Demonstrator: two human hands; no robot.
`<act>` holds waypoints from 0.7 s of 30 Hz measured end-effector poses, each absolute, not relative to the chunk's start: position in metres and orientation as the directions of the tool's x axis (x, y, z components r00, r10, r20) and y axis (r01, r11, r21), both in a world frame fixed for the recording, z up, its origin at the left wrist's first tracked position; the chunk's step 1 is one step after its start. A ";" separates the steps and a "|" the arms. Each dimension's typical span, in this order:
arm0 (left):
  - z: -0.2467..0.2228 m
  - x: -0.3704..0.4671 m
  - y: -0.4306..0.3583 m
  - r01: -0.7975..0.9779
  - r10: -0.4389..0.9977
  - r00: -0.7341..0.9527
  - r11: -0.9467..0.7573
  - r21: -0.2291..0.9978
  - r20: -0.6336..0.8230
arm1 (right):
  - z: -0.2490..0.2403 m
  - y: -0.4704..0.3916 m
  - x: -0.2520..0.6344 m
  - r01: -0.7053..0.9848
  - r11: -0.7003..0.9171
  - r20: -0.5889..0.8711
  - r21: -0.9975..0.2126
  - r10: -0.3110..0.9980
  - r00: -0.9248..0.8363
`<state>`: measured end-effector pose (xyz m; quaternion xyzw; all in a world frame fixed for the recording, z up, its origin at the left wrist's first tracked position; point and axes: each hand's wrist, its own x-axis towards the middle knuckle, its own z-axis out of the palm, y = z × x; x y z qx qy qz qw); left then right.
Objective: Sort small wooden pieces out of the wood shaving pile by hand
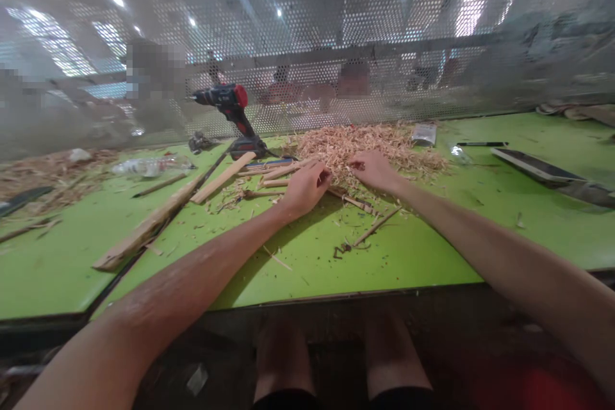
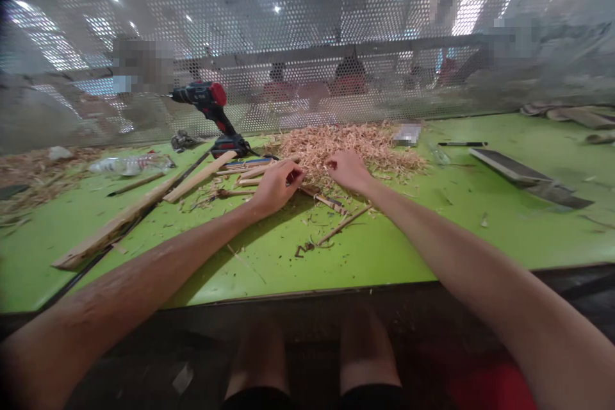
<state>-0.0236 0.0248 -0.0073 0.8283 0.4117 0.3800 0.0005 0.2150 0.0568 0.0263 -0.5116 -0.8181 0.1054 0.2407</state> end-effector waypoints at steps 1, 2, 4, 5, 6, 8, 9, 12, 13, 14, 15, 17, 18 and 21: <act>-0.007 -0.024 0.025 0.681 0.682 0.373 -0.662 0.313 0.630 | 0.027 0.056 0.215 0.778 0.435 0.236 -0.453 0.900 -0.366; -0.007 -0.023 0.025 0.682 0.682 0.373 -0.661 0.312 0.629 | 0.027 0.055 0.215 0.774 0.411 0.199 -0.481 0.911 -0.360; -0.007 -0.023 0.024 0.688 0.685 0.367 -0.655 0.312 0.629 | 0.029 0.053 0.215 0.769 0.384 0.193 -0.511 0.923 -0.332; -0.007 -0.023 0.024 0.691 0.687 0.364 -0.652 0.312 0.629 | 0.030 0.051 0.215 0.765 0.379 0.206 -0.520 0.925 -0.318; -0.007 -0.023 0.024 0.693 0.687 0.361 -0.650 0.312 0.630 | 0.031 0.050 0.215 0.759 0.375 0.218 -0.533 0.927 -0.305; -0.007 -0.023 0.024 0.696 0.686 0.356 -0.648 0.311 0.634 | 0.033 0.047 0.215 0.737 0.366 0.234 -0.569 0.931 -0.281; -0.008 -0.023 0.024 0.697 0.685 0.354 -0.647 0.309 0.636 | 0.034 0.045 0.215 0.723 0.359 0.237 -0.590 0.933 -0.269; -0.010 -0.023 0.025 0.702 0.681 0.352 -0.646 0.300 0.642 | 0.036 0.043 0.215 0.683 0.330 0.233 -0.652 0.944 -0.233; -0.010 -0.023 0.026 0.702 0.677 0.354 -0.648 0.295 0.645 | 0.037 0.042 0.215 0.674 0.316 0.226 -0.668 0.949 -0.221; -0.011 -0.024 0.027 0.702 0.674 0.357 -0.650 0.290 0.647 | 0.038 0.042 0.216 0.666 0.305 0.221 -0.680 0.952 -0.211; -0.011 -0.024 0.027 0.702 0.670 0.359 -0.652 0.285 0.649 | 0.039 0.042 0.216 0.661 0.301 0.222 -0.687 0.954 -0.203; -0.012 -0.024 0.028 0.703 0.667 0.360 -0.654 0.281 0.652 | 0.042 0.043 0.217 0.666 0.313 0.257 -0.677 0.949 -0.185; -0.012 -0.025 0.028 0.703 0.667 0.358 -0.653 0.282 0.653 | 0.043 0.044 0.217 0.674 0.329 0.287 -0.662 0.941 -0.178; -0.012 -0.025 0.028 0.701 0.669 0.353 -0.652 0.289 0.654 | 0.044 0.047 0.220 0.710 0.359 0.370 -0.606 0.917 -0.148</act>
